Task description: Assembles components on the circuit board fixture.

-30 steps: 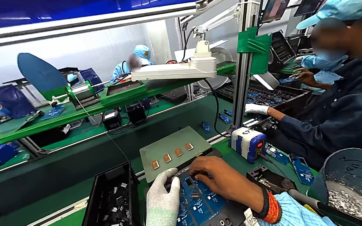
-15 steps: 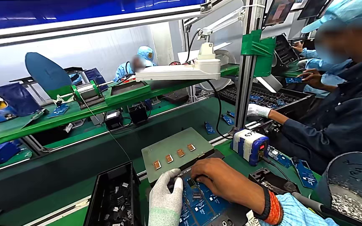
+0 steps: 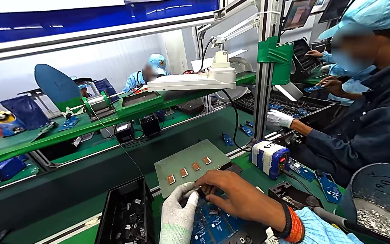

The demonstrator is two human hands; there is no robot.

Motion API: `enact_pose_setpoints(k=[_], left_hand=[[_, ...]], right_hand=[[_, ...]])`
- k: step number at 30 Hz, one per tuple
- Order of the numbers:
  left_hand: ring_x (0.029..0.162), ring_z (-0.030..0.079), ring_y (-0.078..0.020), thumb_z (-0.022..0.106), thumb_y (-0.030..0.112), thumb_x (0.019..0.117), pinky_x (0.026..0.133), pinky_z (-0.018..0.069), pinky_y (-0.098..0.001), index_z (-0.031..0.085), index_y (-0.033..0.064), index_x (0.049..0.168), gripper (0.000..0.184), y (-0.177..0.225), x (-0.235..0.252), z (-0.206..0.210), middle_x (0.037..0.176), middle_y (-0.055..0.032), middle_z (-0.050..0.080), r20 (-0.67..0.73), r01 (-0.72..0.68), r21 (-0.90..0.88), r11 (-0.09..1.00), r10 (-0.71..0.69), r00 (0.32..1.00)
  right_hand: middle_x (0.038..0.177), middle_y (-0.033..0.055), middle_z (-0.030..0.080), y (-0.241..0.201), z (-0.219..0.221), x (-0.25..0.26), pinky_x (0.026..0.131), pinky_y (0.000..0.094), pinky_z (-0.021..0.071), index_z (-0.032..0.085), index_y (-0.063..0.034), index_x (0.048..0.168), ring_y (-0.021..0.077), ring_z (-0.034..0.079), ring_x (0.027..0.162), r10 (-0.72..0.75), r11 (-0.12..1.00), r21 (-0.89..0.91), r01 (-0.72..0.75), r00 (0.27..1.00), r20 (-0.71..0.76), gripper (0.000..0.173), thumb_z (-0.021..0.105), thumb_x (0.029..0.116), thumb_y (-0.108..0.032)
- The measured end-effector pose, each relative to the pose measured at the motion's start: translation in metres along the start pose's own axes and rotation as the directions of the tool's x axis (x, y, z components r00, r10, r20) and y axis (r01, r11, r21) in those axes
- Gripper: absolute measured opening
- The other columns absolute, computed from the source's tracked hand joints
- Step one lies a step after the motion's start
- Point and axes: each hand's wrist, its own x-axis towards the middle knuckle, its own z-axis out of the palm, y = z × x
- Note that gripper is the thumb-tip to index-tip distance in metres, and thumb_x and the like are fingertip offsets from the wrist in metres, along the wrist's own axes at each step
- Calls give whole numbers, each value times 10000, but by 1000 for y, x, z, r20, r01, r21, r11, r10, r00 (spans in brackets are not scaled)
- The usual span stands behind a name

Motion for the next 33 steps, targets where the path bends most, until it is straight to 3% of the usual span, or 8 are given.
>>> enact_pose_setpoints(k=[5,12,17,21,24,26,28,33], left_hand=[[866,747,-67,677,182,944,824,632,-293,777,123,1111,203,-1,1,0,926,37,787,50,-16,56,998,13,999],[994,734,-65,657,255,929,935,607,-342,699,112,1249,353,-2,0,4,1027,52,780,116,-51,201,978,28,993],[1183,629,-158,761,367,831,1042,504,-400,723,143,1194,428,12,-6,-5,1181,1,713,370,-192,420,887,26,929],[1210,609,-149,746,309,848,1053,484,-373,792,182,979,188,3,-1,-6,1160,20,723,441,-316,431,845,108,891],[1084,679,-117,717,300,888,977,554,-400,781,161,1006,193,5,-2,-13,1072,30,745,281,-179,363,915,76,957],[989,722,-111,708,260,912,905,608,-404,764,132,1033,185,6,0,-20,1024,16,757,8,-78,269,960,79,997],[956,724,-133,715,222,921,873,598,-429,753,113,1046,171,9,4,-27,997,-6,759,-218,-2,238,971,55,974],[940,719,-113,712,237,927,855,587,-400,756,135,1023,147,10,6,-27,967,15,757,-272,119,237,964,-52,961]], right_hand=[[1024,52,681,1,6,-1,820,293,606,696,-108,1144,125,692,883,91,996,24,-91,996,-21,240,713,972,-275],[1104,65,649,1,6,2,808,313,605,723,-148,1130,142,685,902,236,971,37,-235,971,-41,194,647,962,-208],[1263,41,638,0,-2,2,942,293,586,762,-147,1068,110,668,1068,222,972,97,-214,972,-83,215,637,902,-92],[1229,47,643,-4,-4,5,957,283,589,768,-145,1078,105,668,1078,238,963,140,-228,969,-62,175,673,931,-153],[1191,52,679,-5,0,7,945,306,607,735,-125,1148,119,698,1052,229,967,121,-223,973,-41,201,656,965,-142],[1164,53,712,-9,2,9,942,325,607,683,-92,1188,131,718,1033,240,968,83,-238,971,-16,221,633,975,-113],[1127,51,730,-13,4,11,940,346,601,678,-80,1177,145,724,1017,241,969,42,-242,970,39,205,619,983,-111],[1106,73,730,-14,14,15,928,402,585,703,-91,1160,204,717,1005,170,985,-53,-167,984,53,214,600,973,-103]])
